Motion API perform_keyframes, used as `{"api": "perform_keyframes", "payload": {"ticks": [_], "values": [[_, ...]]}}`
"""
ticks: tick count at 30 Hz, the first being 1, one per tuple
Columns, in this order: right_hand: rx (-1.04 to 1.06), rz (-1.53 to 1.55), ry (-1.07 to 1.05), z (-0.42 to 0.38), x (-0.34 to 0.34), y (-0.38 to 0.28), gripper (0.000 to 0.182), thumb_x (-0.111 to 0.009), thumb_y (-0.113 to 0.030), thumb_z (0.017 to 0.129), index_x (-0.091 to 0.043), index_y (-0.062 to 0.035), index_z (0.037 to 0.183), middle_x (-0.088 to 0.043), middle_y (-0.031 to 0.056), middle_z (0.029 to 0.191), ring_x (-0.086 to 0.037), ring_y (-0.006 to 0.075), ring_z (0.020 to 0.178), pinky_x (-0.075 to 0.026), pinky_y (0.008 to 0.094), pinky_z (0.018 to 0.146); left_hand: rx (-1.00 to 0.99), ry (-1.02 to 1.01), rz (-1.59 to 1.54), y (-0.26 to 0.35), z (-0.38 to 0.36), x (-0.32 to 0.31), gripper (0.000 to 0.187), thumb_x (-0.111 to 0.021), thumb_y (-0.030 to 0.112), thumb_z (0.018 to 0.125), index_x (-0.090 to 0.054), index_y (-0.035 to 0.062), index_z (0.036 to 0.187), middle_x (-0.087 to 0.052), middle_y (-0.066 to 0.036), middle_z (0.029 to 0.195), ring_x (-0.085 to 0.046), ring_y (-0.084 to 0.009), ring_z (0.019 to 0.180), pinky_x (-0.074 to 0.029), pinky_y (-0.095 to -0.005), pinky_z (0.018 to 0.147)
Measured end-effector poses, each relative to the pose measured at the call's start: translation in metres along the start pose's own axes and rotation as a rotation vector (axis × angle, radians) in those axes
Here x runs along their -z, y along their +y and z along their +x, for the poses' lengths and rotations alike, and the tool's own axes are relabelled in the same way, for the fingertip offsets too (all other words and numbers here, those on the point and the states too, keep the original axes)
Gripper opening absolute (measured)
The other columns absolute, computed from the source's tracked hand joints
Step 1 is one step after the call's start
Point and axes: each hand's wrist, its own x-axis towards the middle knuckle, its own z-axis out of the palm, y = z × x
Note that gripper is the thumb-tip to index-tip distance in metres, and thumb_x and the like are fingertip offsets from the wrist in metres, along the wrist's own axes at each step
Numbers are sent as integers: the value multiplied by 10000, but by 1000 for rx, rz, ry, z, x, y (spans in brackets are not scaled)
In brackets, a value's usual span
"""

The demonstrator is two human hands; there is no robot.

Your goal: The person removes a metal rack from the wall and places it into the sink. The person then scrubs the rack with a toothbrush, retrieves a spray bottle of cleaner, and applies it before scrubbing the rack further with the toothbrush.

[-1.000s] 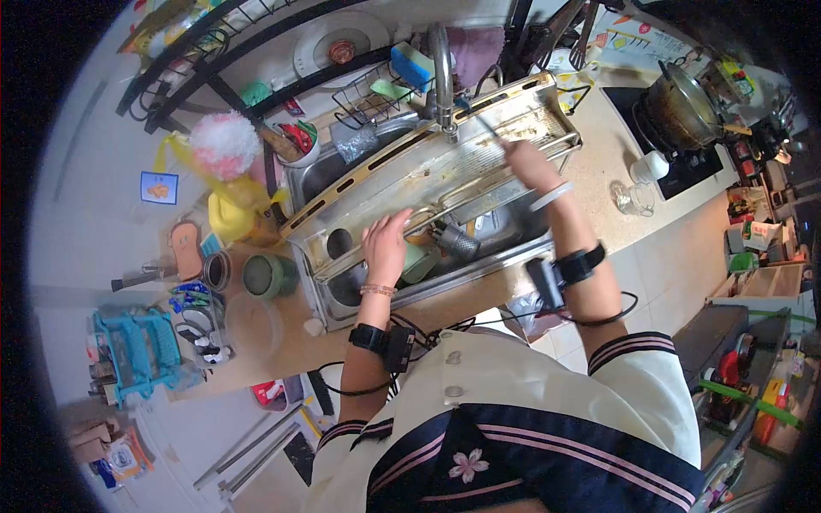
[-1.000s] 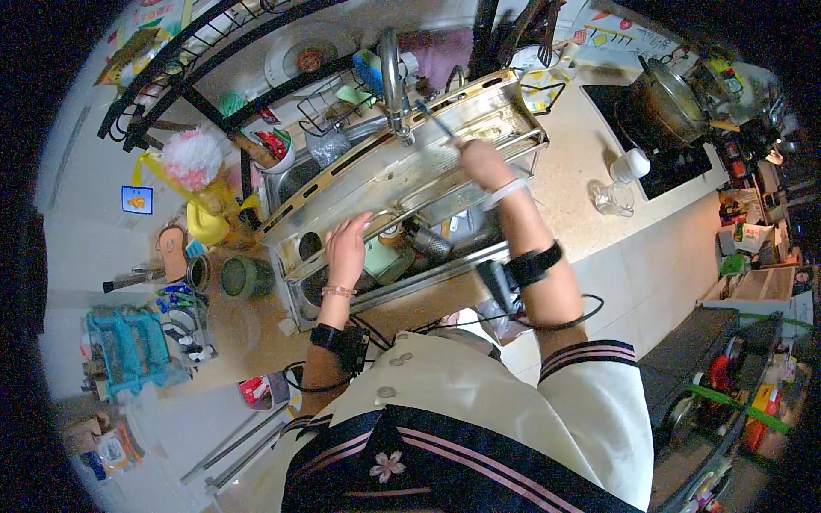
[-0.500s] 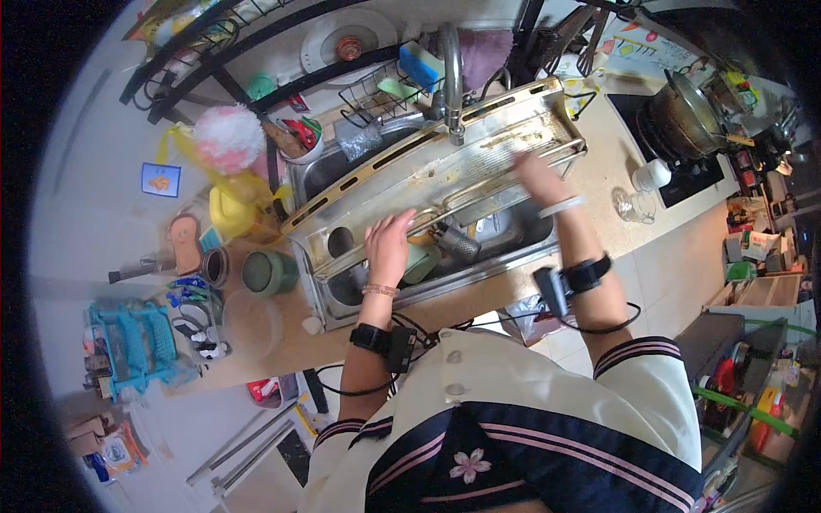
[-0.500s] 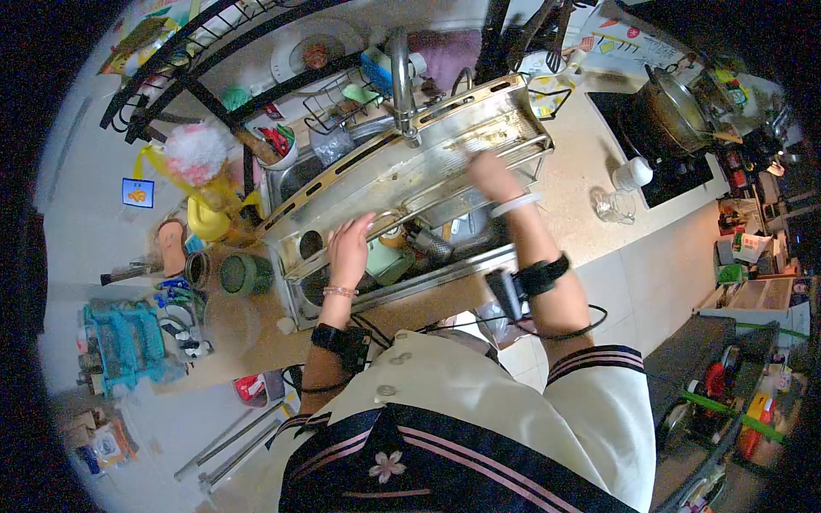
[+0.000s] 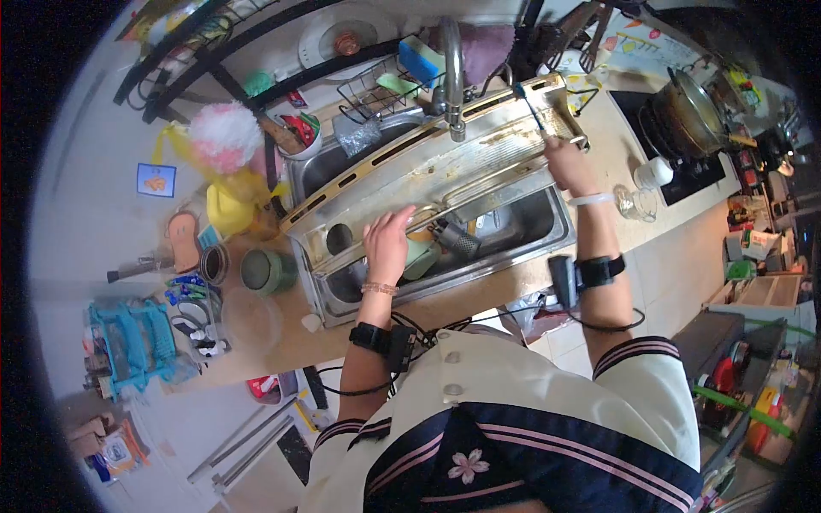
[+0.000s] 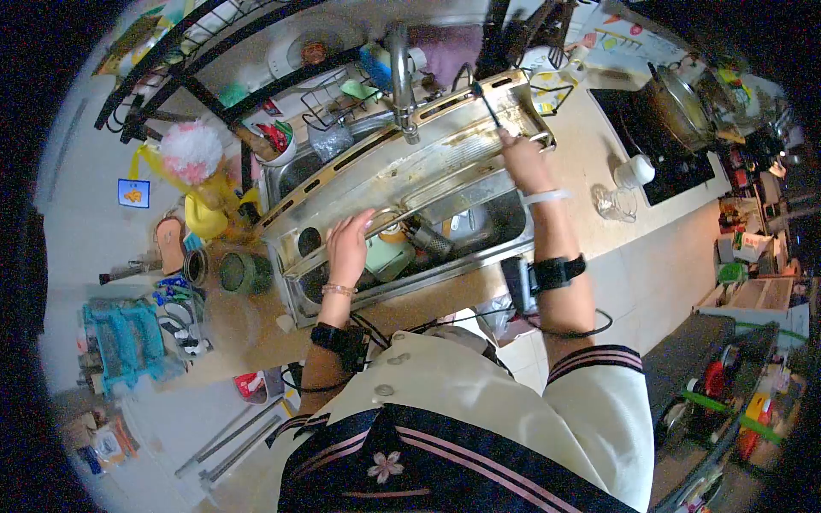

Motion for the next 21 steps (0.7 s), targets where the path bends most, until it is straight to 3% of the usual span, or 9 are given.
{"api": "perform_keyframes", "payload": {"ticks": [1, 3, 7, 10, 11, 13, 15, 19, 21], "values": [[201, -100, 20, 18, -47, 28, 473, -402, -352, 905, -622, 60, 831, -596, 298, 777, -602, 404, 787, -465, 460, 693, 4, -3, 5, -1, 0, 2, 234, -515, 116, 828, -635, 174, 1020, -597, -47, 832, -553, -235, 831, -364, -354, 720], [286, -126, 12, 21, -72, 40, 517, -390, -395, 912, -622, 60, 831, -606, 282, 765, -610, 390, 761, -469, 448, 674, -1, -17, 16, -1, -2, 5, 237, -523, 113, 820, -634, 174, 1021, -598, -48, 827, -553, -238, 827, -363, -353, 717], [-134, 133, -140, -20, -1, -25, 588, -358, -457, 922, -630, 59, 841, -630, 248, 760, -625, 367, 741, -476, 425, 661, 61, -118, 14, 5, 1, 12, 272, -526, 97, 823, -613, 168, 1071, -615, -72, 908, -547, -271, 871, -380, -362, 774], [-81, 21, -314, -41, -45, -56, 573, -357, -434, 930, -635, 59, 837, -625, 238, 700, -630, 329, 655, -482, 397, 615, 37, -96, 33, 4, 1, 11, 279, -524, 95, 819, -614, 169, 1072, -614, -73, 911, -548, -268, 877, -380, -360, 777], [118, -83, -137, -22, -58, -27, 553, -378, -414, 929, -625, 74, 847, -612, 245, 669, -624, 309, 627, -480, 370, 573, 35, -94, 24, 2, 1, 11, 278, -522, 96, 820, -615, 167, 1073, -613, -74, 911, -548, -267, 879, -380, -360, 778], [213, -88, -36, -7, -20, -5, 563, -394, -419, 919, -612, 97, 867, -609, 275, 716, -622, 354, 697, -481, 392, 639, 31, -92, -6, 1, 1, 8, 278, -518, 99, 822, -615, 165, 1074, -612, -75, 911, -549, -265, 883, -379, -360, 779], [-271, 100, -115, -8, 15, -26, 535, -394, -387, 915, -599, 108, 914, -605, 305, 858, -592, 423, 868, -459, 430, 772, 20, -50, 3, 1, 0, 6, 275, -520, 94, 811, -623, 170, 1055, -604, -62, 870, -551, -252, 861, -370, -355, 749], [209, -105, -37, -6, -32, 2, 521, -373, -375, 926, -604, 82, 830, -603, 297, 834, -592, 418, 829, -462, 435, 731, 8, -26, -3, 2, 1, 6, 277, -518, 87, 805, -626, 170, 1045, -596, -58, 843, -552, -245, 848, -364, -353, 735], [184, -69, 159, 27, 13, 46, 529, -387, -429, 915, -587, 55, 840, -557, 192, 679, -539, 307, 625, -427, 398, 584, 52, -104, 20, 5, 3, 10, 267, -510, 101, 827, -620, 158, 1063, -605, -70, 892, -549, -256, 876, -372, -358, 762]]}}
